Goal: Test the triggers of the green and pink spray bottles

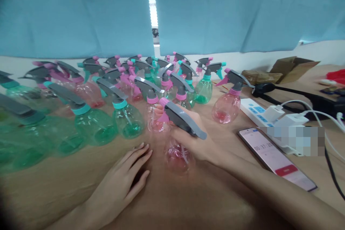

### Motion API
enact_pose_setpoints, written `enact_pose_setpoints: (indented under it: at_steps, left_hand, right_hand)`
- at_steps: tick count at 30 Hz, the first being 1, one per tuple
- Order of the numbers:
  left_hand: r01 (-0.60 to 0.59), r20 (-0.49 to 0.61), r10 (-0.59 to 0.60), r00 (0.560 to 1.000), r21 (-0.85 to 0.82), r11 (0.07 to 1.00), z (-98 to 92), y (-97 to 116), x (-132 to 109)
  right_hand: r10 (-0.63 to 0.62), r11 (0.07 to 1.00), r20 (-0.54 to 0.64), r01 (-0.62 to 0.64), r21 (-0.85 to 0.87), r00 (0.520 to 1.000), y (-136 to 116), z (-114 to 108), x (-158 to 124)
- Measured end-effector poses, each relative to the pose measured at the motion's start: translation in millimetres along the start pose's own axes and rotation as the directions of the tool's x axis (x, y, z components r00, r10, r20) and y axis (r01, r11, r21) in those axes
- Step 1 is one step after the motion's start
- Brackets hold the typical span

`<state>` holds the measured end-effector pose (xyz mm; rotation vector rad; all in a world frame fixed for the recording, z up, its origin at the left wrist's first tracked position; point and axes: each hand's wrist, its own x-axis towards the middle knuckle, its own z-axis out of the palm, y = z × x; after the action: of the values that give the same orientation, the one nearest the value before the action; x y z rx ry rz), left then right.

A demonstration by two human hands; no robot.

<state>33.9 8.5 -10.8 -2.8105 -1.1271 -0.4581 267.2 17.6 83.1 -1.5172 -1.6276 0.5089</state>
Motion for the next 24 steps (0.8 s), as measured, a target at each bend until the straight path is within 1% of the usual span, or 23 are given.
enact_pose_setpoints:
  at_steps: [2,7,9,12,15,17,20,24]
  left_hand:
    - [0.001,0.004,-0.001,1.0,-0.003,1.0,0.2,0,0]
    - [0.006,0.008,-0.006,1.0,-0.006,1.0,0.3,0,0]
    - [0.003,0.005,-0.003,1.0,-0.004,1.0,0.4,-1,-1]
    - [-0.002,-0.004,0.002,1.0,-0.003,1.0,0.3,-2,-1]
    - [-0.008,-0.011,0.008,1.0,-0.002,1.0,0.2,-2,-1]
    - [-0.008,-0.011,0.008,1.0,0.003,1.0,0.3,-2,-1]
    - [-0.005,-0.007,0.005,1.0,0.004,1.0,1.0,-2,-1]
    - [-0.006,-0.016,0.006,1.0,-0.002,1.0,1.6,-2,-1]
  right_hand:
    - [-0.006,1.0,-0.01,0.006,-0.016,1.0,0,0,0]
    - [-0.101,0.994,-0.037,0.102,0.029,0.994,-2,0,2]
    - [-0.096,0.995,-0.026,0.097,0.029,0.995,-2,-1,2]
    - [-0.052,0.999,-0.023,0.052,0.006,0.998,-2,-1,1]
    - [-0.041,0.999,-0.048,0.042,0.01,0.998,-1,-1,1]
    - [-0.039,0.999,-0.029,0.039,0.007,0.999,0,-1,1]
    - [-0.064,0.998,0.025,0.064,0.016,0.998,3,-1,3]
    - [-0.093,0.996,0.027,0.093,0.011,0.995,11,2,4]
